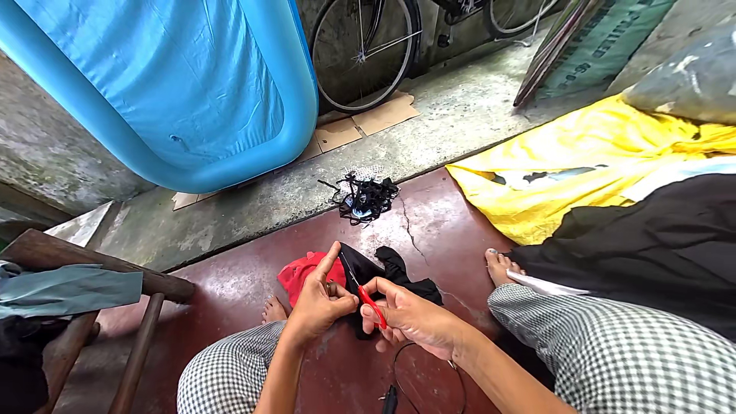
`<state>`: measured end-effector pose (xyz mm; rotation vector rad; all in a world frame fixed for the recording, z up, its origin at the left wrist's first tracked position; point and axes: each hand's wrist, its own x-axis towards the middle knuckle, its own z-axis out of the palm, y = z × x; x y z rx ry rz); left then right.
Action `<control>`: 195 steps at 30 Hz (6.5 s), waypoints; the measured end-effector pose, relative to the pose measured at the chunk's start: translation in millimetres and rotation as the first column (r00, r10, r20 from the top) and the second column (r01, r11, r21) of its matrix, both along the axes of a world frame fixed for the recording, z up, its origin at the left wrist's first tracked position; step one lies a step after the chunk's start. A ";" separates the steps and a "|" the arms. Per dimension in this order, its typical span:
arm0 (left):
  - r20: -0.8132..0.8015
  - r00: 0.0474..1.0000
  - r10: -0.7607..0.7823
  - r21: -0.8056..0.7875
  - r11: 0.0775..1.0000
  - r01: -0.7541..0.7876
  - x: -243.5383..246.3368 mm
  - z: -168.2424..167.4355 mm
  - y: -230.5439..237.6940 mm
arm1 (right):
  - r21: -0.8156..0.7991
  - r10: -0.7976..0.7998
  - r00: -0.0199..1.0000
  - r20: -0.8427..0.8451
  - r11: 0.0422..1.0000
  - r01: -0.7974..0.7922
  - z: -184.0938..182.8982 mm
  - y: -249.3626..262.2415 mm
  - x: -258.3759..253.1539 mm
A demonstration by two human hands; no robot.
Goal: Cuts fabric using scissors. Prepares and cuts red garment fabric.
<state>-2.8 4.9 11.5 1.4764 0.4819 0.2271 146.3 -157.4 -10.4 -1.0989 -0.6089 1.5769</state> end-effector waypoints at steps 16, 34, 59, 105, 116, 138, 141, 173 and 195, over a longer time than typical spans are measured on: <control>0.051 0.997 0.066 -0.091 0.994 -0.061 7.0 -12.3 -6.8 | -0.010 -0.124 0.991 -0.051 0.992 0.124 -3.9 4.7 -3.7; -0.071 0.939 0.336 -0.028 0.941 -0.338 14.5 -24.2 10.2 | -0.256 0.223 0.522 0.823 0.967 -0.010 2.7 -7.9 -4.1; 0.003 0.981 0.193 0.001 0.981 -0.193 0.5 -3.1 17.3 | -0.023 0.088 0.996 0.015 0.996 -0.087 -3.3 -4.1 -5.2; 0.068 0.997 -0.046 0.005 0.999 0.046 -3.1 -0.4 8.3 | 0.047 -0.070 0.989 -0.131 0.996 0.077 0.9 -1.4 -7.7; 0.056 0.997 -0.057 -0.049 0.997 0.059 1.2 -11.9 8.3 | -0.011 -0.125 0.990 0.062 0.992 0.126 1.2 2.7 -5.9; 0.028 0.954 0.298 0.014 0.954 -0.298 12.6 -15.7 13.2 | -0.127 0.113 0.808 0.578 0.991 -0.047 2.3 -11.4 3.9; 0.051 0.940 0.337 -0.012 0.941 -0.337 12.7 -10.7 10.3 | -0.094 0.064 0.946 0.319 0.995 -0.035 9.2 -10.8 2.4; 0.113 0.958 0.265 0.041 0.962 -0.271 1.6 3.4 3.8 | 0.093 -0.025 0.995 -0.099 0.995 0.034 -3.2 5.0 -11.9; 0.076 0.975 0.207 0.036 0.977 -0.210 4.5 -2.8 -4.7 | 0.046 -0.109 0.994 0.003 0.993 0.109 -3.7 9.0 -10.8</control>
